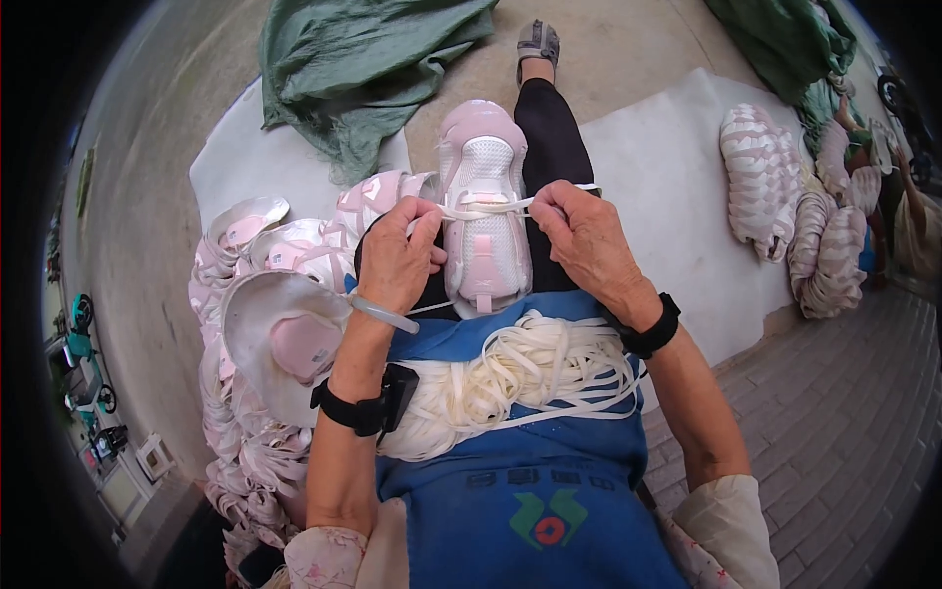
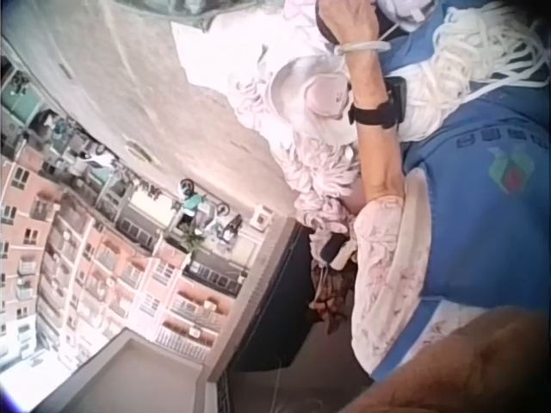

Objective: The recorder is lacing a pink and white sneaker while seated outdoors.

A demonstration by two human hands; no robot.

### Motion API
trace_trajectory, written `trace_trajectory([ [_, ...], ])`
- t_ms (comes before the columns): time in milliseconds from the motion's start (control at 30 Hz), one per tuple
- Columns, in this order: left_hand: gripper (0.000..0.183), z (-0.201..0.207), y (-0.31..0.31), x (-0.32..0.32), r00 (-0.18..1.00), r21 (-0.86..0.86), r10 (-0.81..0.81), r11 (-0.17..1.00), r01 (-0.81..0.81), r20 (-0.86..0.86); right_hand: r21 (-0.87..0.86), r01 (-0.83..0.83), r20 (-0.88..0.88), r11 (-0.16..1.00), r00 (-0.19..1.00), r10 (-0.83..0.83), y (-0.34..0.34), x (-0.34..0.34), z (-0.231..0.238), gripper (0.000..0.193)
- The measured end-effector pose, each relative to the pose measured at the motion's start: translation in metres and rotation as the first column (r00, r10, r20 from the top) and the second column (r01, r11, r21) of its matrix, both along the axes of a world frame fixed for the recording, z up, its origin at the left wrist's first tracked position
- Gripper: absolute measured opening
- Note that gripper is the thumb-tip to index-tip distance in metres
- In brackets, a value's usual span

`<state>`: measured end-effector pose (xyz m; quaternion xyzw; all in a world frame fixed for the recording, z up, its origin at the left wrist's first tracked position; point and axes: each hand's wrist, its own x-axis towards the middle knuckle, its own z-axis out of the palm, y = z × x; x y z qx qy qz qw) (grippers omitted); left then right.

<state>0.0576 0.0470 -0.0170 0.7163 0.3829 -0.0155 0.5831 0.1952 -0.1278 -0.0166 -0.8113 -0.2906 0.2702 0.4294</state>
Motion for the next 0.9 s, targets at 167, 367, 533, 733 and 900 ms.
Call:
trace_trajectory([
  [167, 0.024, 0.002, 0.001, 0.004, 0.999, -0.107, 0.035, 0.994, -0.037, -0.018, 0.027, -0.079, 0.159, 0.996, 0.985, 0.074, -0.005, -0.001, -0.011, 0.011],
  [367, 0.024, 0.001, 0.001, 0.004, 0.999, -0.071, 0.052, 0.996, -0.052, 0.007, 0.037, -0.079, 0.206, 0.996, 0.976, 0.070, -0.001, -0.003, -0.009, 0.009],
  [533, 0.020, 0.005, 0.004, 0.008, 1.000, -0.060, 0.005, 0.998, -0.007, -0.028, -0.036, -0.138, 0.289, 0.990, 0.947, 0.142, -0.001, 0.002, -0.008, 0.009],
  [733, 0.016, -0.011, 0.014, 0.010, 0.957, 0.433, -0.275, 0.876, 0.213, 0.087, -0.060, -0.178, 0.335, 0.982, 0.923, 0.188, 0.001, 0.000, -0.007, 0.009],
  [900, 0.012, 0.003, 0.014, 0.018, 0.974, 0.216, -0.224, 0.953, 0.214, 0.023, -0.234, -0.239, 0.414, 0.943, 0.853, 0.319, 0.009, 0.001, 0.009, 0.013],
])
